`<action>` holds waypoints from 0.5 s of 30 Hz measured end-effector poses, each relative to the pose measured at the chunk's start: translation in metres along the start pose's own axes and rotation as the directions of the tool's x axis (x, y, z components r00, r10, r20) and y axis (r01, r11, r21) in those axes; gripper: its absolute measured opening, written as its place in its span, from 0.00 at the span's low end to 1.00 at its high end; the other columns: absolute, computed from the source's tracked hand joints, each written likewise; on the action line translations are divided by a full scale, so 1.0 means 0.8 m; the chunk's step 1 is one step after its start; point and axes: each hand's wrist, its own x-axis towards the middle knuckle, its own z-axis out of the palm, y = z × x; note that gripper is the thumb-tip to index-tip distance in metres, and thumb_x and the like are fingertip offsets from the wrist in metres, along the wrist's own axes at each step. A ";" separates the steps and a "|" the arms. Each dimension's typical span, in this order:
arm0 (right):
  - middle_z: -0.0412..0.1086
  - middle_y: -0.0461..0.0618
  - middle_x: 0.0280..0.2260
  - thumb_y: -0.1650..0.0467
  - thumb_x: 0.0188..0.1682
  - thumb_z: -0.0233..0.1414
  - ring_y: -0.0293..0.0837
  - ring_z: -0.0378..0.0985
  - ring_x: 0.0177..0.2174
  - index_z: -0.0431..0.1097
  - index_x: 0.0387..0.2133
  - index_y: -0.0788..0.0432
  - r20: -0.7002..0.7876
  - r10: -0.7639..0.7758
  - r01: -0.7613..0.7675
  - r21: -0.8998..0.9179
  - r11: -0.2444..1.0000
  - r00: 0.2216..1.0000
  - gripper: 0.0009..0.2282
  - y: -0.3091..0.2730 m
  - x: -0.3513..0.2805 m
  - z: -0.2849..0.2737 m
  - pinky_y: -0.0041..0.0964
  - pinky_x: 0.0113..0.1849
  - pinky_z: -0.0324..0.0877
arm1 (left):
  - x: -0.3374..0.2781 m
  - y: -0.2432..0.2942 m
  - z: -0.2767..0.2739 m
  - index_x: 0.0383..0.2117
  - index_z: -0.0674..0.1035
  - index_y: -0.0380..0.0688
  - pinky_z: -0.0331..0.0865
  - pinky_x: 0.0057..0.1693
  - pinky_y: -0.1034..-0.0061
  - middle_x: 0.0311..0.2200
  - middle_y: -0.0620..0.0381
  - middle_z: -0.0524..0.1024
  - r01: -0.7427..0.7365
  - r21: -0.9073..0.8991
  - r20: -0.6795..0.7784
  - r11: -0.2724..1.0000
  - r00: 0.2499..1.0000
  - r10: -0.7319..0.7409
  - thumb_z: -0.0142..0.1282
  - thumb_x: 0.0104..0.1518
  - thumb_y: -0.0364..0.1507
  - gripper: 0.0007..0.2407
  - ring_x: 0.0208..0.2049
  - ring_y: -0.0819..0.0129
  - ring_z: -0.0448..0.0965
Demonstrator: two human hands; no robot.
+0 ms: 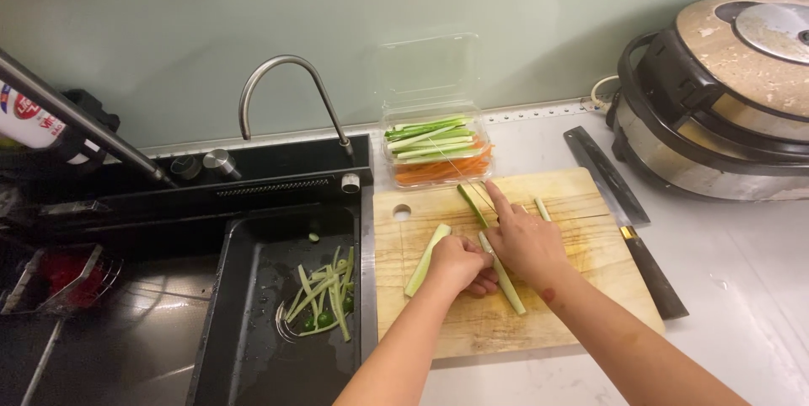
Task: Cutting cucumbers and fish balls into smaller pieces on a wooden cutting board.
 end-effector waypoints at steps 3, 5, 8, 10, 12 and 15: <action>0.76 0.51 0.40 0.63 0.47 0.53 0.55 0.81 0.34 0.42 0.70 0.39 0.043 0.023 -0.022 -0.012 1.000 0.999 0.37 -0.005 -0.005 -0.007 0.52 0.36 0.74 | 0.004 -0.003 0.001 0.29 0.74 0.36 0.77 0.26 0.72 0.25 0.45 0.83 0.006 0.004 0.007 1.000 1.000 -0.007 0.60 0.55 0.25 0.07 0.21 0.61 0.84; 0.76 0.52 0.40 0.64 0.45 0.54 0.55 0.81 0.35 0.42 0.70 0.40 0.028 0.012 -0.011 -0.017 1.000 1.000 0.38 -0.001 -0.007 -0.002 0.51 0.36 0.74 | 0.005 -0.004 0.002 0.30 0.74 0.36 0.76 0.25 0.72 0.25 0.45 0.83 0.004 0.001 0.010 1.000 1.000 -0.004 0.61 0.55 0.26 0.07 0.21 0.61 0.84; 0.76 0.53 0.40 0.67 0.43 0.54 0.55 0.81 0.36 0.44 0.69 0.43 0.018 0.028 -0.028 -0.020 0.999 0.999 0.37 0.010 -0.013 -0.003 0.52 0.37 0.75 | 0.007 -0.008 -0.001 0.30 0.75 0.35 0.76 0.25 0.73 0.25 0.45 0.83 -0.007 0.000 0.016 1.000 1.000 0.007 0.60 0.55 0.25 0.06 0.21 0.61 0.84; 0.76 0.53 0.40 0.68 0.44 0.53 0.54 0.81 0.37 0.46 0.68 0.44 0.023 0.056 -0.055 -0.024 0.998 0.998 0.36 0.021 -0.023 -0.012 0.52 0.37 0.75 | 0.009 -0.008 0.000 0.30 0.76 0.35 0.77 0.25 0.73 0.25 0.45 0.83 -0.016 -0.002 0.024 1.000 1.000 0.016 0.59 0.55 0.24 0.05 0.21 0.61 0.85; 0.75 0.55 0.42 0.64 0.48 0.51 0.55 0.81 0.35 0.48 0.66 0.46 0.048 0.150 -0.147 -0.048 0.988 0.988 0.31 0.033 -0.040 -0.025 0.51 0.36 0.76 | 0.008 -0.008 0.001 0.30 0.74 0.35 0.76 0.24 0.72 0.25 0.43 0.83 -0.019 -0.036 0.015 0.999 1.000 0.020 0.58 0.56 0.23 0.04 0.21 0.60 0.85; 0.75 0.62 0.41 0.61 0.47 0.53 0.60 0.80 0.33 0.54 0.60 0.54 -0.201 -0.056 0.086 0.144 0.986 0.978 0.28 0.050 -0.073 -0.029 0.53 0.32 0.74 | 0.001 -0.005 0.001 0.29 0.75 0.34 0.75 0.23 0.73 0.25 0.43 0.83 -0.028 -0.029 0.006 0.999 1.000 0.029 0.57 0.56 0.23 0.04 0.21 0.60 0.84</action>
